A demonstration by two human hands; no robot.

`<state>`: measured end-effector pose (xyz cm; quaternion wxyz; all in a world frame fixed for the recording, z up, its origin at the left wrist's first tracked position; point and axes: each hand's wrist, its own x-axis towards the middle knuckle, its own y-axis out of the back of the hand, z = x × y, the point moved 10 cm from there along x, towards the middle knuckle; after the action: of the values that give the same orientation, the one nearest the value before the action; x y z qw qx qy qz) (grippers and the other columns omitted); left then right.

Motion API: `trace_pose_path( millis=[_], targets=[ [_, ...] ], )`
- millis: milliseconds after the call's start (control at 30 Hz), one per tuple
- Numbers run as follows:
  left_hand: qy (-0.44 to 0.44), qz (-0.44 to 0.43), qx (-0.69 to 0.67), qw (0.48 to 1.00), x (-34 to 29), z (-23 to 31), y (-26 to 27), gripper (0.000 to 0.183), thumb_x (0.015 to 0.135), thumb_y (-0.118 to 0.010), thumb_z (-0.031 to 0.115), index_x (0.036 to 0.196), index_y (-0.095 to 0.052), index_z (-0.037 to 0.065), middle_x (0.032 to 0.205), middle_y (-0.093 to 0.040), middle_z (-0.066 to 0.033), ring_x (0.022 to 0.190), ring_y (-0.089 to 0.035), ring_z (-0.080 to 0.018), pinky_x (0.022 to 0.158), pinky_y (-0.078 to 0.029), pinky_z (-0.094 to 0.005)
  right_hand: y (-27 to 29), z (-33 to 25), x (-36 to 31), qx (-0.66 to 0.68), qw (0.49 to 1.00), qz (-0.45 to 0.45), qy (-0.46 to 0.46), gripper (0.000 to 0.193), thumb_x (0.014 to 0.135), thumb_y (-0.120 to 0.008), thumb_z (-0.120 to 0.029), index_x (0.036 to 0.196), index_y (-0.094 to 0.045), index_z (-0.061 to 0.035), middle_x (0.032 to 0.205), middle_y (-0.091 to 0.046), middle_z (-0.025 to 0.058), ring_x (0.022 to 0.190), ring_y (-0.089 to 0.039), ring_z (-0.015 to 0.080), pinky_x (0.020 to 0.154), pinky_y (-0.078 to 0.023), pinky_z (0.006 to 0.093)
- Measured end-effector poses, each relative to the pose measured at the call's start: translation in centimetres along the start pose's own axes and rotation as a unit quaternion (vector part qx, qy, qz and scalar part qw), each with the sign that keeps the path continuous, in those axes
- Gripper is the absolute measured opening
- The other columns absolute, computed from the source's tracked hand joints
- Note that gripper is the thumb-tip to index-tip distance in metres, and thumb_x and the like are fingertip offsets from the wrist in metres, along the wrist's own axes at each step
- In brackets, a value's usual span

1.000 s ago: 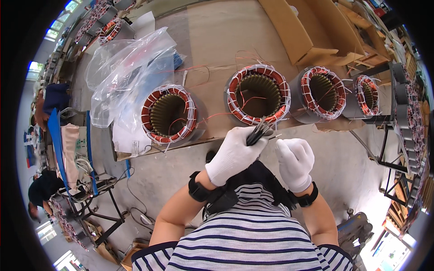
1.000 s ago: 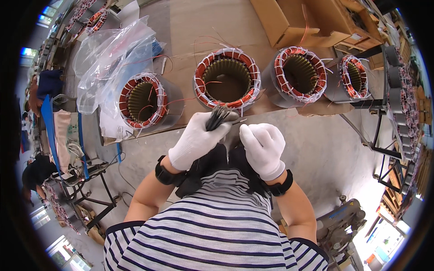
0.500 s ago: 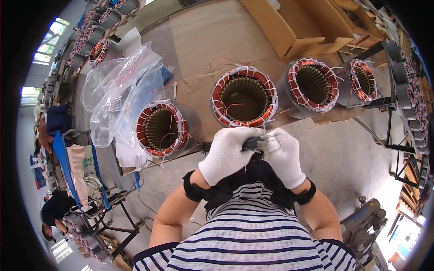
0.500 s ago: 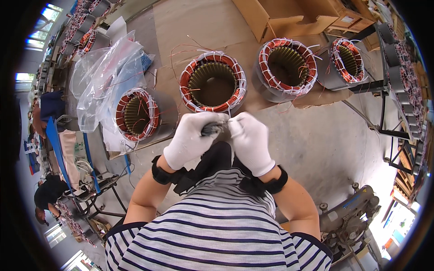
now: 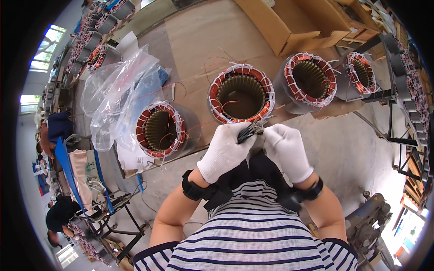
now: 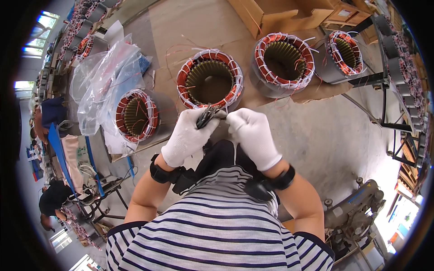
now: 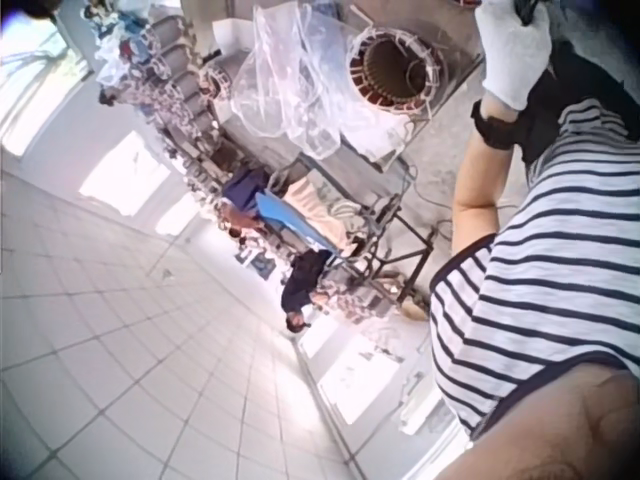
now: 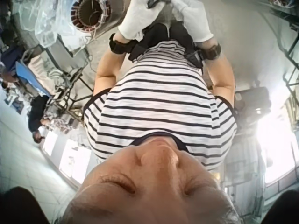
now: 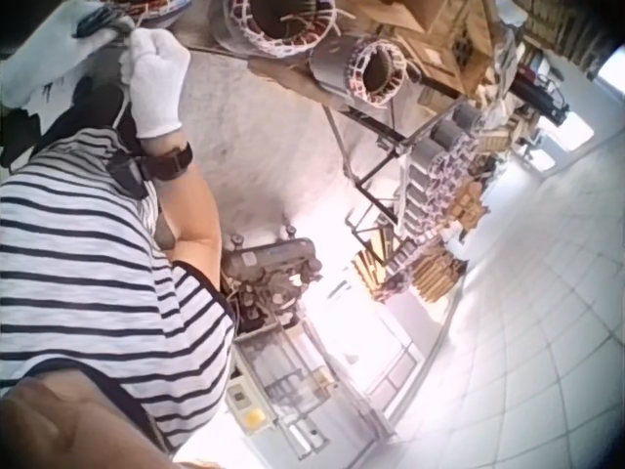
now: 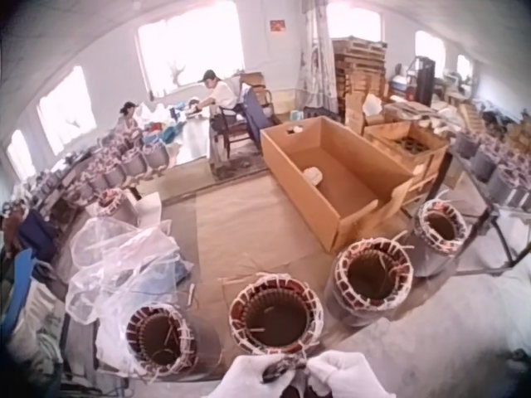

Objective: The person picks up a bundle of black cable ties from a plastic bag and aligns them in their hands. They then use a pair of snips to trim the ends of individual cable ties while holding the bundle over a series of copper motor coils on a table.

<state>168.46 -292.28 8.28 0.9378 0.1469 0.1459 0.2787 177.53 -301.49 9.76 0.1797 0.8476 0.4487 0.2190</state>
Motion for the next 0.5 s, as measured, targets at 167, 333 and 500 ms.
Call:
trace_pose_path(
  millis=[167, 333, 500],
  targets=[
    [0.029, -0.009, 0.002, 1.000, 0.3, 0.1, 0.1, 0.018, 0.084, -0.055, 0.003, 0.096, -0.067, -0.001, 0.074, -0.065, -0.0080, 0.068, -0.055, -0.0083, 0.068, -0.047, -0.0266, 0.2, 0.6, -0.5, -0.018, 0.998, -0.062, 0.025, 0.015, 0.078, -0.065, -0.011, 0.090, -0.059, -0.0035, 0.073, -0.056, 0.0092, 0.062, -0.054, 0.0269, 0.056, -0.045, 0.0327],
    [0.038, -0.020, -0.003, 0.999, 0.2, -0.5, -0.3, 0.018, 0.084, -0.054, 0.004, 0.096, -0.067, 0.000, 0.072, -0.064, -0.0065, 0.066, -0.053, -0.0070, 0.065, -0.046, -0.0263, 0.2, -4.7, 0.2, -0.254, 0.933, 0.008, 0.256, 0.016, 0.071, -0.067, -0.010, 0.085, -0.058, -0.0068, 0.081, -0.056, 0.0073, 0.072, -0.053, 0.0261, 0.059, -0.043, 0.0326],
    [0.024, -0.016, 0.009, 1.000, 0.3, -0.1, -0.2, 0.018, 0.085, -0.054, 0.005, 0.096, -0.067, 0.001, 0.068, -0.062, -0.0044, 0.063, -0.052, -0.0064, 0.060, -0.045, -0.0259, 0.1, -1.0, -0.2, -0.029, 0.998, -0.050, 0.018, 0.011, 0.081, -0.064, -0.014, 0.078, -0.058, -0.0060, 0.069, -0.053, 0.0076, 0.062, -0.052, 0.0203, 0.058, -0.042, 0.0316]
  ],
)
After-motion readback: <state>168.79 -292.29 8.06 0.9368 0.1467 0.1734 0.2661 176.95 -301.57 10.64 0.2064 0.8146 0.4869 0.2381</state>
